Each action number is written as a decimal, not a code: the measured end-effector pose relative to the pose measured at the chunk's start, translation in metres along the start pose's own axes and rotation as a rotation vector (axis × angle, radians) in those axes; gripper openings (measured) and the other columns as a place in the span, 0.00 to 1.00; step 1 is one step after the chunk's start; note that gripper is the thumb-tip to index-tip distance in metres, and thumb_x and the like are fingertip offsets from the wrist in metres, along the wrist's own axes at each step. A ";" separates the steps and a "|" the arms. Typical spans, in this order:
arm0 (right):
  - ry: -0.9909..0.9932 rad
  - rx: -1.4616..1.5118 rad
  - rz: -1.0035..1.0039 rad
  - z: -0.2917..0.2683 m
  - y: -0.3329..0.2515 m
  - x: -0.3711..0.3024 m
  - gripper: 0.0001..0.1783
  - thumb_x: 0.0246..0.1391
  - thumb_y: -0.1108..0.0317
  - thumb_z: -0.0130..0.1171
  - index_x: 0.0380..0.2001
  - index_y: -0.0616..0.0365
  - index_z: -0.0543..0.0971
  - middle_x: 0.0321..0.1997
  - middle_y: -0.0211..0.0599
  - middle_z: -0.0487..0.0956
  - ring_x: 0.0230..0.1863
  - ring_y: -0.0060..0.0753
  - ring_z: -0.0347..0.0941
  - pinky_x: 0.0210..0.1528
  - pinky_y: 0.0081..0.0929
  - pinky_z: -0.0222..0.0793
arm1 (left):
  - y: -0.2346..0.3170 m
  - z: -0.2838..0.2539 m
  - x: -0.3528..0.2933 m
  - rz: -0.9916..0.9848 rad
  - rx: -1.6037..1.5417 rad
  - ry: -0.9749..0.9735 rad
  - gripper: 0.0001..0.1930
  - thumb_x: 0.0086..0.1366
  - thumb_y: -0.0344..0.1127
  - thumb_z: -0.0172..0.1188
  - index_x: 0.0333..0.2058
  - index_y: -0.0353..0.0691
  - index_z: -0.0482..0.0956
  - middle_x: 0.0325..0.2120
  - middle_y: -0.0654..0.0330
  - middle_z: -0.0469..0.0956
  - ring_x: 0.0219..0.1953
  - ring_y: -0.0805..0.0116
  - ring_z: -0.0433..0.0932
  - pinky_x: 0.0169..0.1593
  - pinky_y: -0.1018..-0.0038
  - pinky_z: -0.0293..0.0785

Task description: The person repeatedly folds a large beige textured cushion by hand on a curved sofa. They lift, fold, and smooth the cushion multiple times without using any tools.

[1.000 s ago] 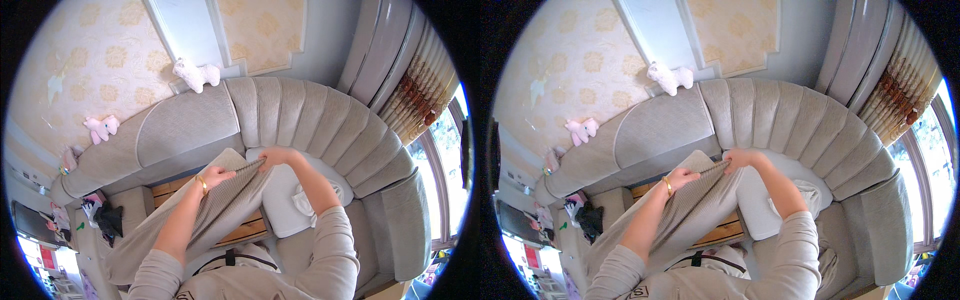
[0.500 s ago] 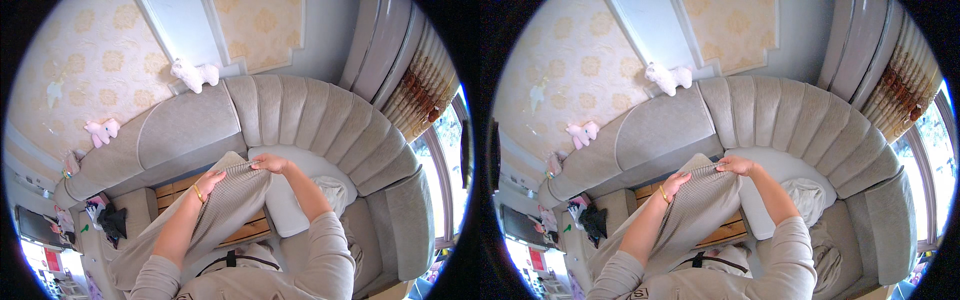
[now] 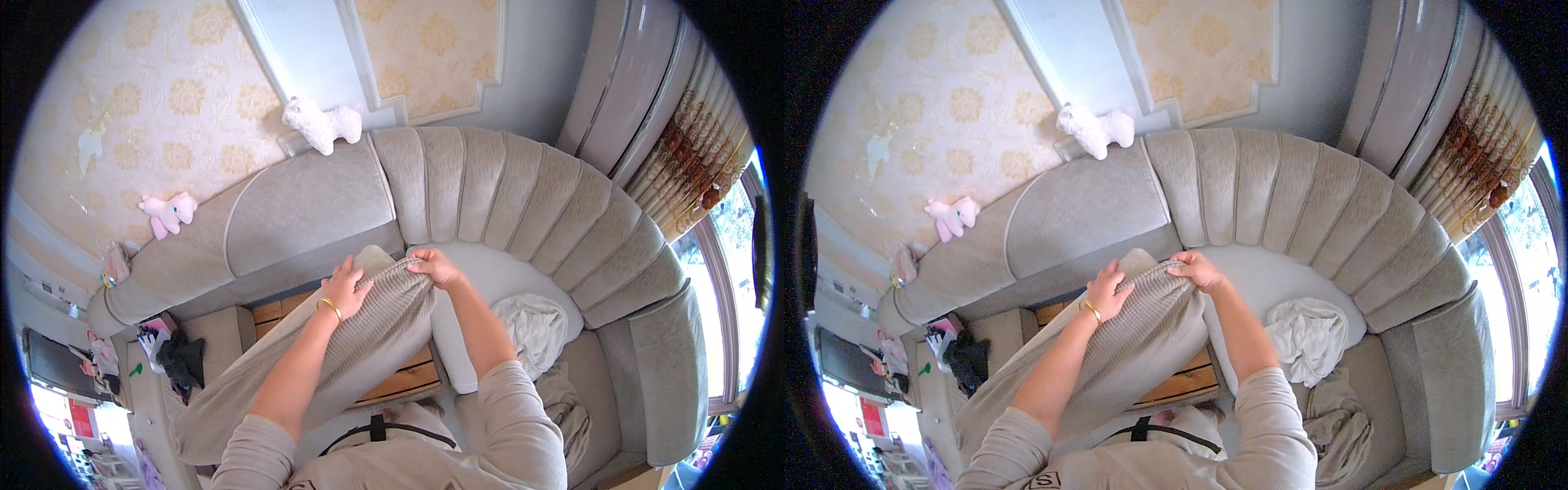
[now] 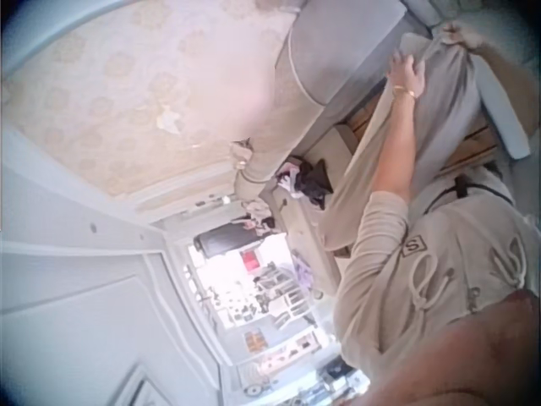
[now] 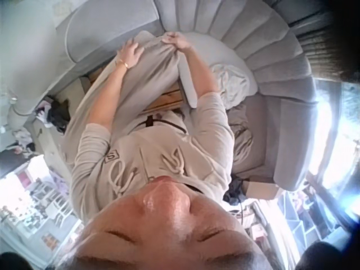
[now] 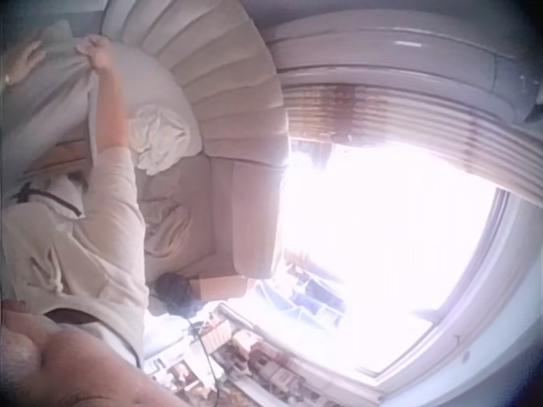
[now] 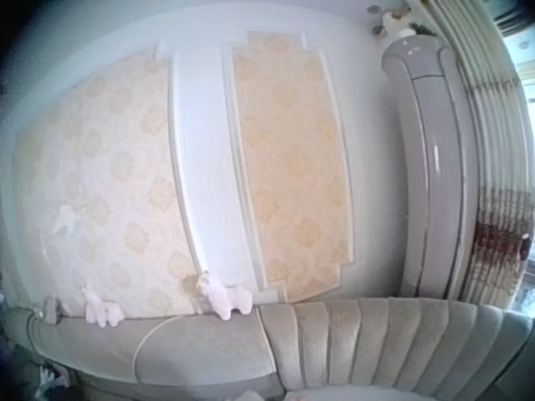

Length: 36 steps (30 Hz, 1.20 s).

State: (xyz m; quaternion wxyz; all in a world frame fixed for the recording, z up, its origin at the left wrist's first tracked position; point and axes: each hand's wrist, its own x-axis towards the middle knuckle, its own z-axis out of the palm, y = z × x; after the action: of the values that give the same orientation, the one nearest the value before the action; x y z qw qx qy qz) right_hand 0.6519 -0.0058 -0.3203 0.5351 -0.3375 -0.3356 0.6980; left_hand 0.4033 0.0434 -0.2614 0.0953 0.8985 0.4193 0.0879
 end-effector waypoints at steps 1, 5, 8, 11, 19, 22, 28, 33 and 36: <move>0.003 0.018 0.003 0.000 0.001 0.004 0.07 0.48 0.70 0.64 0.32 0.59 0.78 0.29 0.28 0.79 0.29 0.19 0.74 0.34 0.20 0.70 | -0.005 -0.001 0.005 0.011 -0.068 -0.035 0.18 0.59 0.49 0.56 0.38 0.41 0.75 0.55 0.51 0.65 0.52 0.48 0.67 0.51 0.56 0.67; -0.006 0.118 -0.034 -0.006 0.017 0.026 0.08 0.50 0.68 0.64 0.32 0.58 0.78 0.29 0.27 0.79 0.29 0.20 0.74 0.34 0.20 0.71 | -0.010 0.005 0.014 0.018 -0.140 -0.017 0.18 0.59 0.50 0.56 0.39 0.41 0.75 0.47 0.49 0.72 0.49 0.48 0.69 0.48 0.56 0.68; 0.008 0.276 -0.116 -0.008 0.032 0.037 0.08 0.50 0.66 0.64 0.31 0.56 0.77 0.29 0.26 0.78 0.29 0.20 0.74 0.34 0.21 0.71 | 0.001 -0.010 0.020 -0.100 -0.148 -0.051 0.17 0.60 0.48 0.55 0.37 0.38 0.74 0.35 0.46 0.77 0.41 0.46 0.74 0.43 0.58 0.70; 0.040 0.417 -0.177 -0.006 0.041 0.042 0.09 0.49 0.66 0.64 0.32 0.55 0.77 0.30 0.27 0.79 0.30 0.21 0.75 0.35 0.22 0.72 | 0.014 -0.017 0.025 -0.192 -0.084 -0.051 0.19 0.61 0.51 0.53 0.35 0.37 0.73 0.30 0.45 0.77 0.36 0.44 0.75 0.40 0.56 0.70; -0.052 0.303 -0.085 -0.027 0.038 0.046 0.12 0.47 0.65 0.67 0.32 0.56 0.76 0.31 0.27 0.79 0.30 0.22 0.75 0.34 0.22 0.72 | 0.017 -0.025 0.038 -0.211 -0.091 -0.223 0.21 0.61 0.54 0.52 0.35 0.39 0.75 0.29 0.47 0.78 0.35 0.48 0.77 0.39 0.58 0.71; -0.018 0.291 -0.165 -0.023 0.038 0.025 0.12 0.46 0.64 0.67 0.31 0.56 0.76 0.29 0.26 0.78 0.28 0.21 0.74 0.33 0.21 0.71 | 0.014 -0.017 0.027 -0.080 -0.116 -0.170 0.23 0.60 0.55 0.53 0.30 0.36 0.74 0.29 0.49 0.78 0.33 0.47 0.76 0.37 0.59 0.71; -0.003 0.104 -0.157 -0.030 0.016 -0.004 0.14 0.44 0.62 0.69 0.31 0.57 0.76 0.27 0.23 0.76 0.27 0.17 0.69 0.32 0.18 0.66 | 0.029 -0.022 0.029 -0.064 -0.110 -0.149 0.20 0.59 0.51 0.56 0.33 0.36 0.74 0.34 0.52 0.77 0.38 0.51 0.76 0.39 0.61 0.72; -0.172 -0.178 0.095 -0.008 -0.012 -0.033 0.26 0.35 0.58 0.75 0.36 0.61 0.76 0.33 0.23 0.76 0.37 0.16 0.68 0.42 0.18 0.63 | 0.014 0.009 0.009 0.270 -0.482 0.261 0.12 0.57 0.31 0.60 0.35 0.34 0.69 0.37 0.54 0.76 0.38 0.55 0.74 0.39 0.67 0.71; -0.235 -0.560 0.178 0.006 -0.051 -0.043 0.29 0.33 0.60 0.76 0.38 0.62 0.76 0.35 0.24 0.77 0.38 0.17 0.68 0.41 0.18 0.63 | 0.021 0.004 0.004 0.018 -0.799 0.027 0.09 0.58 0.29 0.59 0.34 0.35 0.68 0.31 0.61 0.74 0.31 0.72 0.71 0.36 0.80 0.67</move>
State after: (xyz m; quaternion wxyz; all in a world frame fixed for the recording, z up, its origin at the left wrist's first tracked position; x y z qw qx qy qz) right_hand 0.6818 -0.0376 -0.2698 0.3157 -0.4168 -0.5435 0.6567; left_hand 0.4223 0.0325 -0.2601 0.4309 0.7932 0.3455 0.2564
